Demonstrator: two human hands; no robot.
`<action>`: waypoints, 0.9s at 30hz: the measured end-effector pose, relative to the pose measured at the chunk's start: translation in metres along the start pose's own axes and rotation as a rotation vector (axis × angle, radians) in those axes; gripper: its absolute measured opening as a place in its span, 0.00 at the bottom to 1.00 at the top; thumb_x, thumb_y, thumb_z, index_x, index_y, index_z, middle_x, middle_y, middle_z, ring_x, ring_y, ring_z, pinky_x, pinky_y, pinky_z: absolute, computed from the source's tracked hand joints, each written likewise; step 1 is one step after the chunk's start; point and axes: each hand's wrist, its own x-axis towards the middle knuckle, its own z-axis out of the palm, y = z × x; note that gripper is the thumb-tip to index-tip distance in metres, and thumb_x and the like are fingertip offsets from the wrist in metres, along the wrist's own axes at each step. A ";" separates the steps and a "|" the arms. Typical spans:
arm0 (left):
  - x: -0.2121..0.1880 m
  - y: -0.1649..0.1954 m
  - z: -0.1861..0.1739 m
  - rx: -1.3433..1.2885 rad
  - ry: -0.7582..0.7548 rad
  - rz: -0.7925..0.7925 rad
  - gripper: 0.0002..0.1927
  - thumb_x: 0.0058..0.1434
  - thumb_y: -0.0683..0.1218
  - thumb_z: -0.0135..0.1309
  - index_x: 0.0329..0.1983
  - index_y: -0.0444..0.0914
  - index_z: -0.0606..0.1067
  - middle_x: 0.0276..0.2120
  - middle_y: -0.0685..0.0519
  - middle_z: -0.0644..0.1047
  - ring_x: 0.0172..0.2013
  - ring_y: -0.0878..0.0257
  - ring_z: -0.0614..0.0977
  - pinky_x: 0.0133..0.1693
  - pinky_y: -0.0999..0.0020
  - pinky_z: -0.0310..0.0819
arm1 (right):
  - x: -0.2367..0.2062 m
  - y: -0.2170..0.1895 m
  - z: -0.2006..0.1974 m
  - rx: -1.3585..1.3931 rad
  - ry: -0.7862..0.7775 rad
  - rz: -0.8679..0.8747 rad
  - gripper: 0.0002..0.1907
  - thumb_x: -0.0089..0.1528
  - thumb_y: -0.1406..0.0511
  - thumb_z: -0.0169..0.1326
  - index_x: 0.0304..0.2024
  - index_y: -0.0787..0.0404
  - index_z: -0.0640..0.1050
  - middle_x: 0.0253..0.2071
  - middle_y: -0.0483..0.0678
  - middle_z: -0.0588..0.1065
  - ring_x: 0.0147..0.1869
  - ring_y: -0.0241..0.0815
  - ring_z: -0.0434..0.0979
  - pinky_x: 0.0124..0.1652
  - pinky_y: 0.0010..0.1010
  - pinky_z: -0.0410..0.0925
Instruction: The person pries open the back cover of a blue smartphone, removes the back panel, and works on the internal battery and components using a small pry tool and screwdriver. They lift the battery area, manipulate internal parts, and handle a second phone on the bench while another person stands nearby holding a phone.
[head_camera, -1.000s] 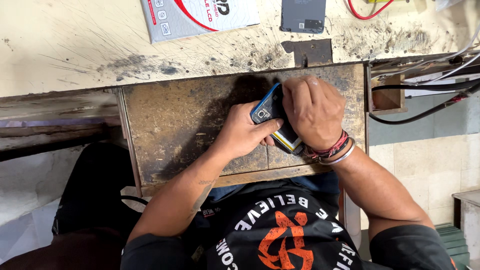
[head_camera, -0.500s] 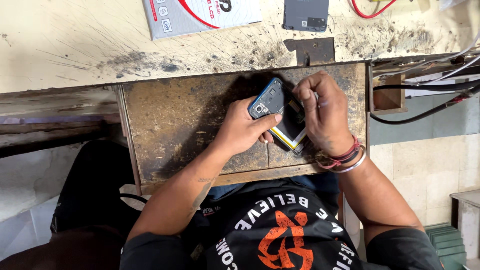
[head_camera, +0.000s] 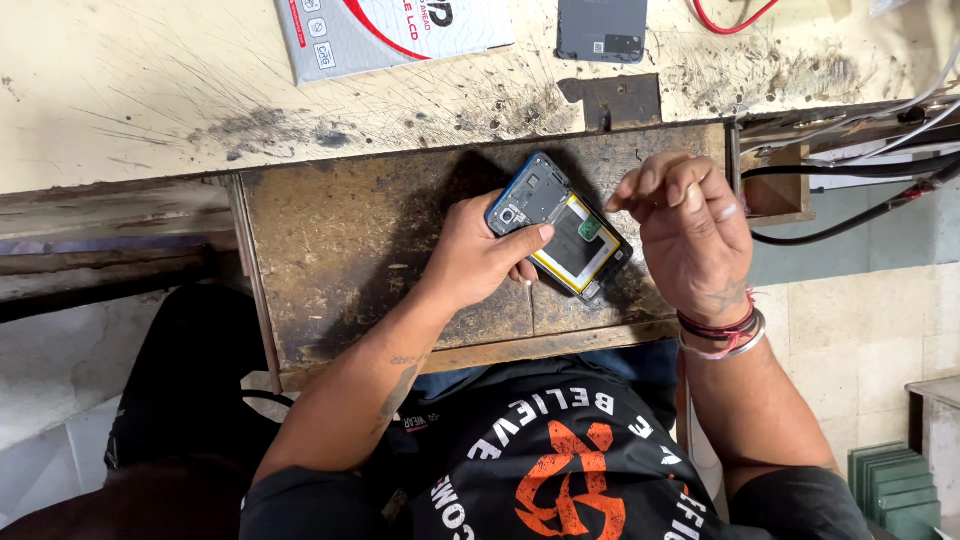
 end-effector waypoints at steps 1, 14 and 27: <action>0.000 0.000 0.000 -0.005 0.000 0.004 0.10 0.65 0.44 0.59 0.43 0.32 0.76 0.28 0.54 0.80 0.21 0.70 0.82 0.21 0.76 0.74 | -0.001 0.001 -0.005 0.004 0.008 -0.010 0.10 0.78 0.63 0.46 0.44 0.61 0.69 0.45 0.49 0.69 0.52 0.44 0.72 0.57 0.39 0.68; -0.001 -0.005 -0.001 -0.124 0.023 0.039 0.12 0.66 0.45 0.60 0.45 0.32 0.75 0.30 0.52 0.81 0.23 0.69 0.82 0.23 0.75 0.75 | -0.019 -0.018 0.010 -1.410 -0.065 -0.071 0.38 0.56 0.57 0.67 0.63 0.69 0.71 0.60 0.61 0.74 0.63 0.57 0.75 0.60 0.43 0.69; -0.032 0.061 -0.026 0.608 0.006 -0.027 0.50 0.49 0.52 0.69 0.74 0.47 0.59 0.40 0.50 0.84 0.40 0.59 0.87 0.43 0.62 0.80 | -0.009 -0.022 0.040 -1.485 -0.314 -0.082 0.44 0.45 0.62 0.71 0.63 0.62 0.70 0.61 0.59 0.73 0.63 0.59 0.75 0.58 0.43 0.69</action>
